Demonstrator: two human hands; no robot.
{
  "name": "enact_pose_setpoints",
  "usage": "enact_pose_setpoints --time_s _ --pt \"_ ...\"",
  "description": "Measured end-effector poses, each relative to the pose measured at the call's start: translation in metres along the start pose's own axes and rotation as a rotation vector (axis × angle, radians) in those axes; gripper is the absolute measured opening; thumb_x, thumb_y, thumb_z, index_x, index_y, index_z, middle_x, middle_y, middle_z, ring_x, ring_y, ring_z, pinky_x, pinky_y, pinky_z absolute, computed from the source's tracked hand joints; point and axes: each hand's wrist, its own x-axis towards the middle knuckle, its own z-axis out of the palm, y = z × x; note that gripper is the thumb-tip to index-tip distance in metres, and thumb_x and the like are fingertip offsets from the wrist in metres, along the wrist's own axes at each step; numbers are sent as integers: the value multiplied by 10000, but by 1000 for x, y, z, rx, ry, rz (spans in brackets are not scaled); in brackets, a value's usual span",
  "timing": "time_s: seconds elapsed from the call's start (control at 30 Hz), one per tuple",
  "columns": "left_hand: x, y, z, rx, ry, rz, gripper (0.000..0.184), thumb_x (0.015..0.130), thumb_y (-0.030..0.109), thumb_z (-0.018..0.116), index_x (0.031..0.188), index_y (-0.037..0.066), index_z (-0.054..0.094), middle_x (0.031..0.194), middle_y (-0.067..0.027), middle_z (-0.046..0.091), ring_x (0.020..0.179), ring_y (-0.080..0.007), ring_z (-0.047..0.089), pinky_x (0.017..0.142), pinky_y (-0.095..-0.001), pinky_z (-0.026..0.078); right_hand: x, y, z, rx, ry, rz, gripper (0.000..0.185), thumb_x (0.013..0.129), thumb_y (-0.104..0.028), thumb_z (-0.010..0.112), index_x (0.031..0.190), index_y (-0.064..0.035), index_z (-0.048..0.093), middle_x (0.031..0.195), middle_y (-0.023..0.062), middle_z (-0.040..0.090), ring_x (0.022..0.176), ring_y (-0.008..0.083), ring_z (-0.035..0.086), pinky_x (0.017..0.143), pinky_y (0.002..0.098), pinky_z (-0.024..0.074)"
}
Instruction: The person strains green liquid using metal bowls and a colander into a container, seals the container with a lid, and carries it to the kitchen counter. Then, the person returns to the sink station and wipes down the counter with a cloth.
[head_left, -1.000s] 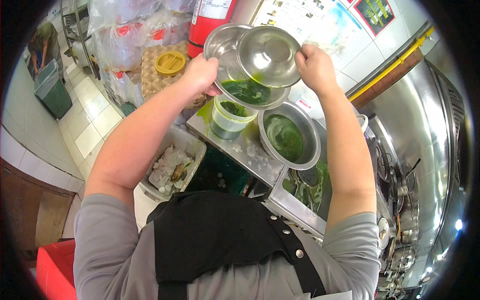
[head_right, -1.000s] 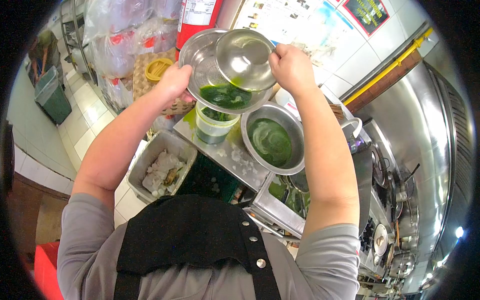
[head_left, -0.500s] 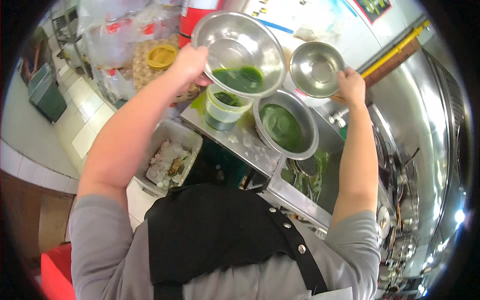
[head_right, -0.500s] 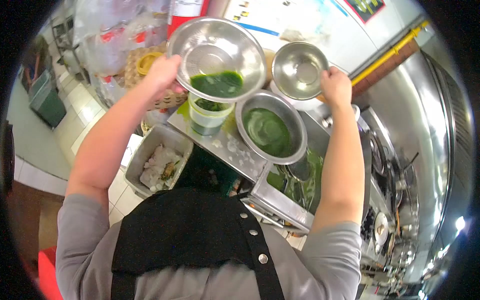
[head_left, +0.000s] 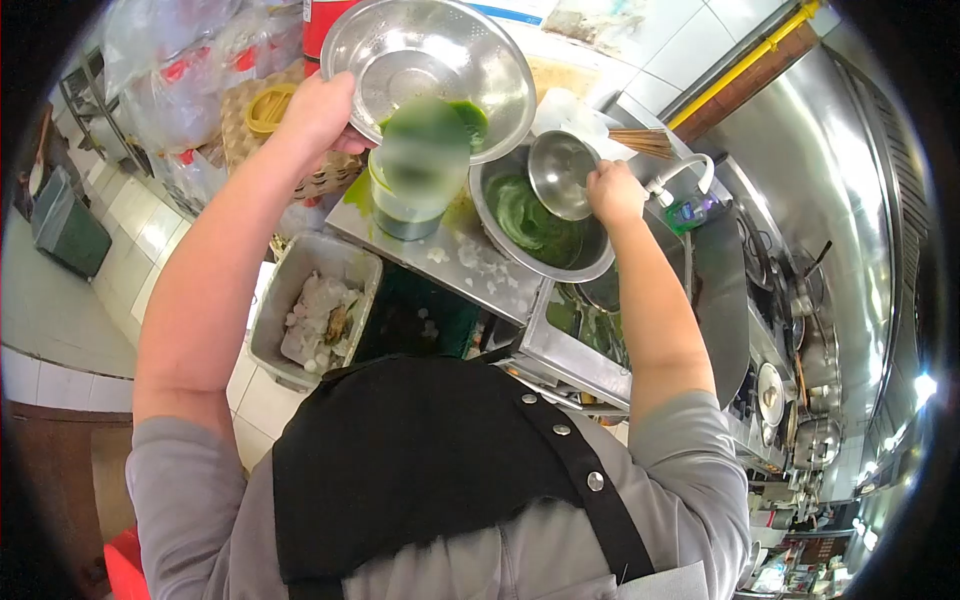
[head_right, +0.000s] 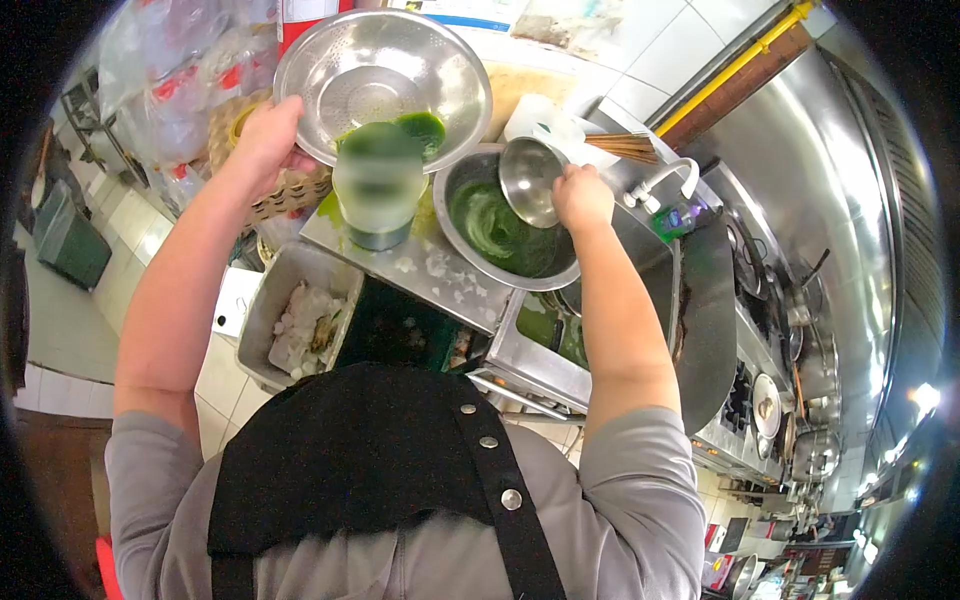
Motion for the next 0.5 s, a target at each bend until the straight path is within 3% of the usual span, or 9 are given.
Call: enact_pose_setpoints --time_s 0.2,0.33,0.43,0.5 --pt "1 -1 1 50 33 -14 404 869 233 381 1092 -42 577 840 -155 689 625 -219 688 498 -286 523 -12 -6 34 65 -29 55 243 876 -224 511 960 -41 646 1064 209 599 901 370 642 811 460 523" --pt "4 -2 1 38 27 -31 391 867 235 400 1057 -48 591 844 -149 685 620 -217 676 495 -297 529 -11 -8 45 152 -104 117 278 854 -243 525 946 -7 639 961 228 636 944 384 623 854 454 504" --pt "6 -4 -1 21 22 -27 372 861 252 441 1031 -39 598 850 -127 676 620 -205 653 502 -314 537 -11 -3 64 288 -189 196 265 870 -232 516 953 -3 621 855 200 656 823 350 669 713 448 548" --pt "7 -4 -1 29 18 -46 370 862 254 439 1039 -31 593 845 -121 674 616 -202 652 495 -312 532 -16 -4 64 793 -414 484 238 885 -208 496 976 -17 603 824 167 654 707 304 676 583 412 544"
